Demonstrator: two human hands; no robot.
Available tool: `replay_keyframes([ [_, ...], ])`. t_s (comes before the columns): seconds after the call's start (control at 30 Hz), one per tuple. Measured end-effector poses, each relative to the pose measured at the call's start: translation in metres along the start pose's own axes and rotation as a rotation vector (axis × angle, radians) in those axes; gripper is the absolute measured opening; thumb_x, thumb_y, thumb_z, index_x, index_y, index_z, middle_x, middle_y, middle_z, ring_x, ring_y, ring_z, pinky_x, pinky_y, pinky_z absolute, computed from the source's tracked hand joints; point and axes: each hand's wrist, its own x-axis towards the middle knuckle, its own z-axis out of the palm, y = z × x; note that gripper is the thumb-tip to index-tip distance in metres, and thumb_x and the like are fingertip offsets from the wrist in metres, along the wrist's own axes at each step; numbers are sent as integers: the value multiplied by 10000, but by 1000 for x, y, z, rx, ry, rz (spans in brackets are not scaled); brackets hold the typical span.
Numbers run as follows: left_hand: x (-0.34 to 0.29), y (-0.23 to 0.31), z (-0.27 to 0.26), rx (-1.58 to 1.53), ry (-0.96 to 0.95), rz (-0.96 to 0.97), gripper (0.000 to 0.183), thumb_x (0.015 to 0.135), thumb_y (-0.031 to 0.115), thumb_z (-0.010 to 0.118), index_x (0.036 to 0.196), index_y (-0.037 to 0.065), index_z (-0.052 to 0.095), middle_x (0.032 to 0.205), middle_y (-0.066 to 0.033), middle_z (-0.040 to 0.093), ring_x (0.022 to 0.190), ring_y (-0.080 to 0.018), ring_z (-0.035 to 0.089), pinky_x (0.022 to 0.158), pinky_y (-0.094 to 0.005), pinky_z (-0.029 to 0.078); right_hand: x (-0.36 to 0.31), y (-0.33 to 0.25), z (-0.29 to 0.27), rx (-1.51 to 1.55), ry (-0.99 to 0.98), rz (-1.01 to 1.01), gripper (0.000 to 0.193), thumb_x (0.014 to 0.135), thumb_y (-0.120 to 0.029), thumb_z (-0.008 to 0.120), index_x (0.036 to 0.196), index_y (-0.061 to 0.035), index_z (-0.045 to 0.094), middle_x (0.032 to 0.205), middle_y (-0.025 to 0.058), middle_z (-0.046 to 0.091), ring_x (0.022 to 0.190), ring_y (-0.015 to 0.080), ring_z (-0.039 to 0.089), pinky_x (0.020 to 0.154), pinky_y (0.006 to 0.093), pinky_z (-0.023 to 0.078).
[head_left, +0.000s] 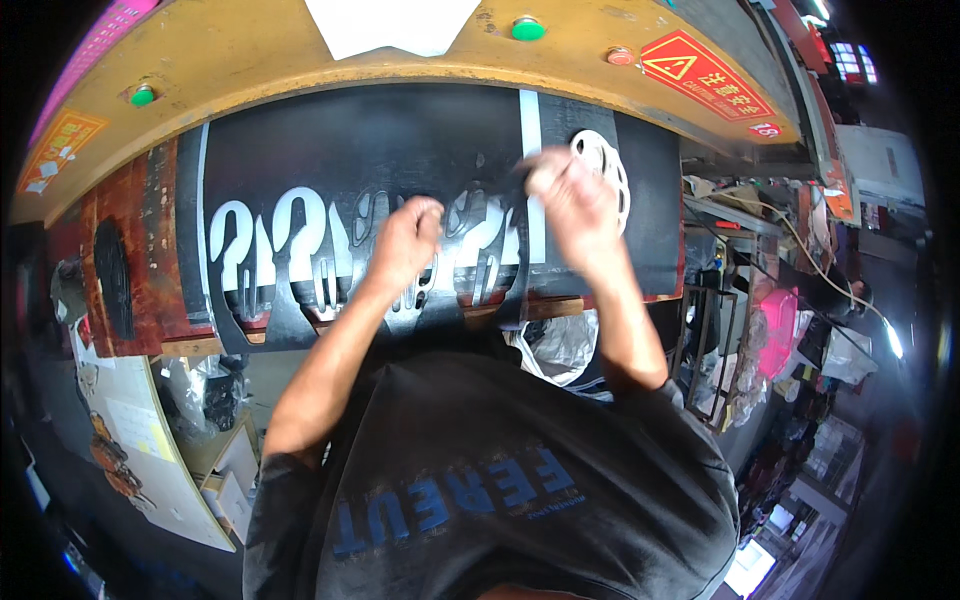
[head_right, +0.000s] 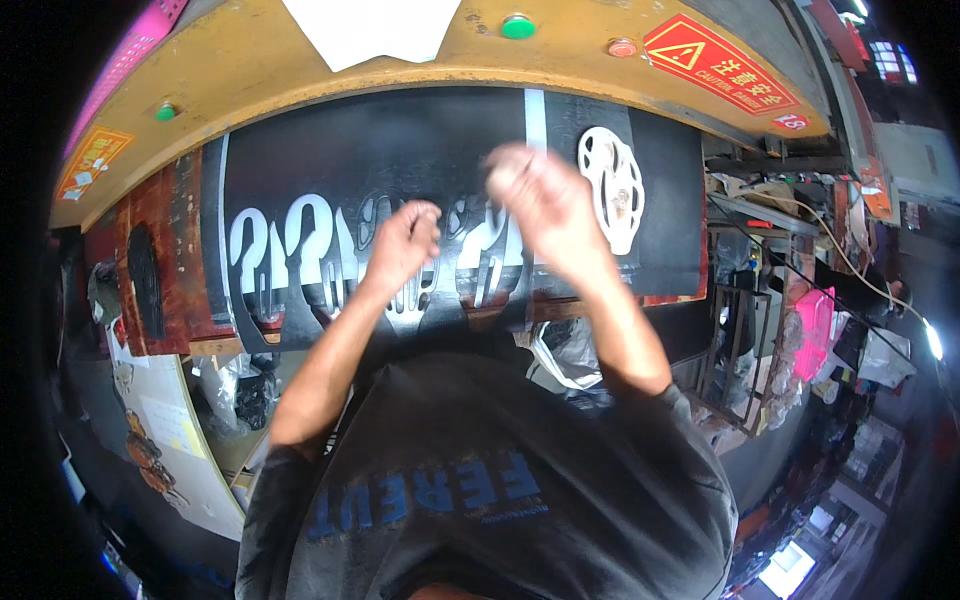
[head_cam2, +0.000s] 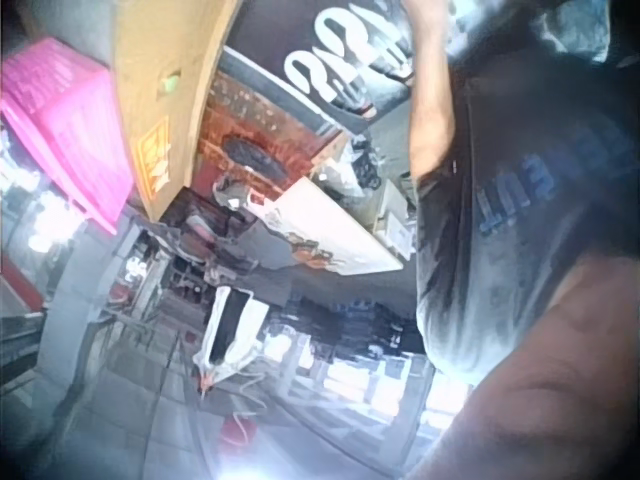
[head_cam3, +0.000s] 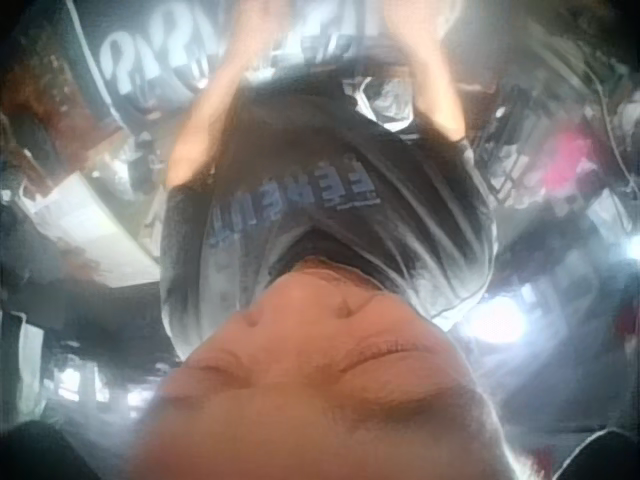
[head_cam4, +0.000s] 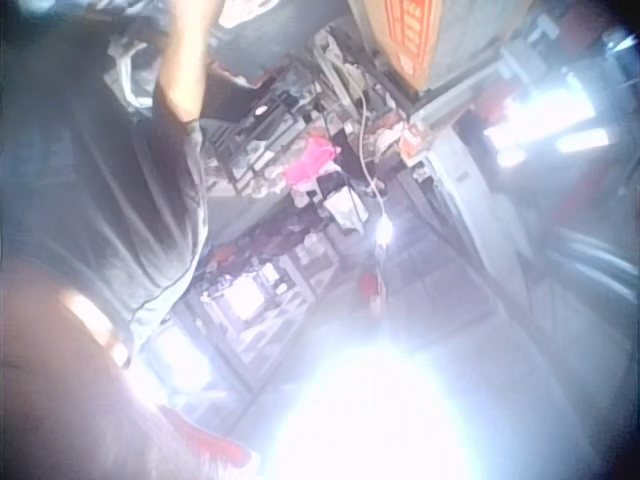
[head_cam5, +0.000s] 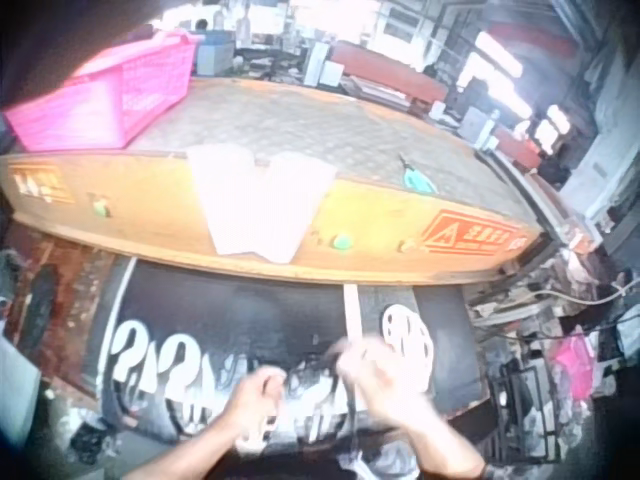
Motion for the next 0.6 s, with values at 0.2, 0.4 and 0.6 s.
replay_keyframes([
  [0.2,94,12,4,534,-332,855,248,995,221,718,1143,39,798,1113,-140,773,1031,-318,707,987,-409,530,-123,51,91,-227,-463,80,185,1038,-199,687,1077,-19,704,1010,172,720,990,390,691,871,490,567],
  [0.4,143,29,20,596,-673,597,196,967,230,747,1039,73,839,1134,-129,774,1098,-312,681,1042,-432,506,-126,62,78,-196,-137,112,210,1034,-196,690,1125,-8,713,1018,202,728,971,413,709,871,477,581],
  [0.6,155,42,19,765,-819,492,281,985,318,719,1078,73,821,1011,-151,785,952,-323,732,931,-429,562,-105,20,80,-211,-103,66,204,1044,-197,674,1101,-3,704,995,175,724,969,401,710,866,476,581],
])
